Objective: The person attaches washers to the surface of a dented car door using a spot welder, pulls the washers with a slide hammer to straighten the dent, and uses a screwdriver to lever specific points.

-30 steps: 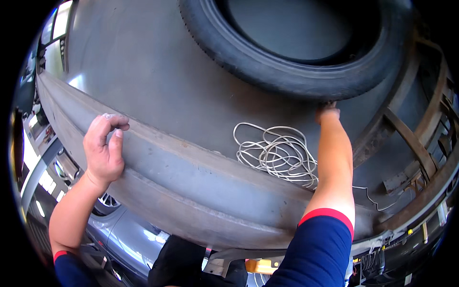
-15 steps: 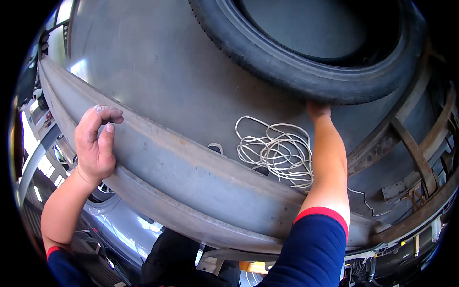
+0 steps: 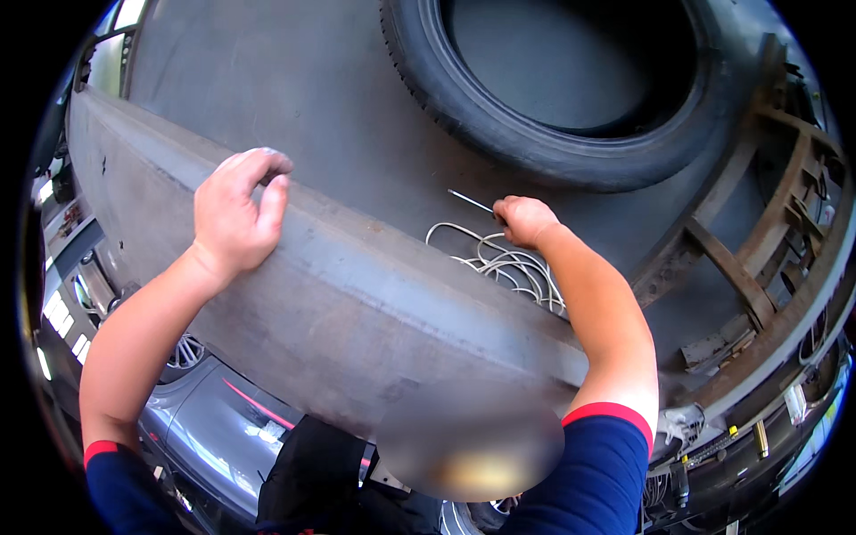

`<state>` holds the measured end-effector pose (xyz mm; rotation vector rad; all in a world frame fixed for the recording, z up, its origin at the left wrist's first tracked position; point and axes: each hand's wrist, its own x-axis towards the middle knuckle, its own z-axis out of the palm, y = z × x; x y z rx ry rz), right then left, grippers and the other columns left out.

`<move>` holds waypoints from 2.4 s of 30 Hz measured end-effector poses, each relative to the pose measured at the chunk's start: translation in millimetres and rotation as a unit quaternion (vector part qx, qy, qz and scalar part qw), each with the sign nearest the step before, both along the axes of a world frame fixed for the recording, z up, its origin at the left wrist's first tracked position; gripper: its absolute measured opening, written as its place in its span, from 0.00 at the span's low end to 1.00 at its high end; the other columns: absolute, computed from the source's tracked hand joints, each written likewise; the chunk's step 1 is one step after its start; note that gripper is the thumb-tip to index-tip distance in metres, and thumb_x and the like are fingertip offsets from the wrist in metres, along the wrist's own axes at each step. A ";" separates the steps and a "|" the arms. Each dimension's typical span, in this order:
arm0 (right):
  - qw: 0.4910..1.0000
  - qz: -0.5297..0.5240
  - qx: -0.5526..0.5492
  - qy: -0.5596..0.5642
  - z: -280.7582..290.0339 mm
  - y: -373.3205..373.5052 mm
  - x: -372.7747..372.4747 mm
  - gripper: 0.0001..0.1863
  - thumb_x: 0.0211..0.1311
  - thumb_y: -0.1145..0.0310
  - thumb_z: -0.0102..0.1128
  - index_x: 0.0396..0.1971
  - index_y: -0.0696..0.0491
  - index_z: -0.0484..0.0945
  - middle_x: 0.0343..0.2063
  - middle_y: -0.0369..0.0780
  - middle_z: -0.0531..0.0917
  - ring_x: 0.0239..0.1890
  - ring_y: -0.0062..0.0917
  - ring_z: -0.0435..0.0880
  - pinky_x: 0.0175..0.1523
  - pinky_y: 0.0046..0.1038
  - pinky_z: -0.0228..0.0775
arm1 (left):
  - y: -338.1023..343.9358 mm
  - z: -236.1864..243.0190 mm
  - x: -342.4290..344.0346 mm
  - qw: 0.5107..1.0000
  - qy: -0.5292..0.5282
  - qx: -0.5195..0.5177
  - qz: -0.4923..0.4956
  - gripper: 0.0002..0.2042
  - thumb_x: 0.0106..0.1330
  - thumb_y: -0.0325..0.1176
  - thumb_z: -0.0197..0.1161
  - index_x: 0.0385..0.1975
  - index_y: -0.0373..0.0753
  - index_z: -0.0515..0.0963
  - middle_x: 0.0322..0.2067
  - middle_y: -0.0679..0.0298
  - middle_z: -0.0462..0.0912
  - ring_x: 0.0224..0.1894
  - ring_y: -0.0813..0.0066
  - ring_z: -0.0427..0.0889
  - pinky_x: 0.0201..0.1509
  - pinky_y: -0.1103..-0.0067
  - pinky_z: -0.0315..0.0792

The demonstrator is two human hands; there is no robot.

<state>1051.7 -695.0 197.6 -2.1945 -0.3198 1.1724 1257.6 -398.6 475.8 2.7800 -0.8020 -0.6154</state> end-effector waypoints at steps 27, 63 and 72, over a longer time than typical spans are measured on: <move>0.534 -0.817 0.002 0.217 541.6 461.3 -522.7 0.16 0.64 0.53 0.57 0.44 0.47 0.81 0.33 0.47 0.86 0.39 0.42 0.86 0.47 0.38 0.77 | 18.6 21.5 -38.0 0.933 -0.161 -0.225 -0.230 0.16 0.72 0.36 0.52 0.46 0.30 0.80 0.46 0.48 0.83 0.50 0.50 0.80 0.58 0.67 0.72; -0.633 -0.716 0.061 -0.287 440.5 738.9 -915.4 0.13 0.63 0.70 0.64 0.45 0.60 0.77 0.33 0.39 0.83 0.34 0.23 0.84 0.41 0.26 0.78 | 210.6 249.7 -1250.8 0.263 0.362 0.362 -0.818 0.11 0.72 0.33 0.51 0.28 0.37 0.75 0.20 0.69 0.73 0.22 0.81 0.70 0.27 0.82 0.66; -0.832 -0.359 0.055 -0.420 342.7 687.7 -1187.8 0.14 0.68 0.67 0.60 0.47 0.61 0.75 0.38 0.41 0.80 0.37 0.26 0.85 0.45 0.27 0.83 | 152.2 115.3 -1404.6 0.181 0.152 0.491 -0.838 0.13 0.73 0.39 0.51 0.37 0.35 0.77 0.28 0.65 0.78 0.27 0.80 0.75 0.30 0.83 0.70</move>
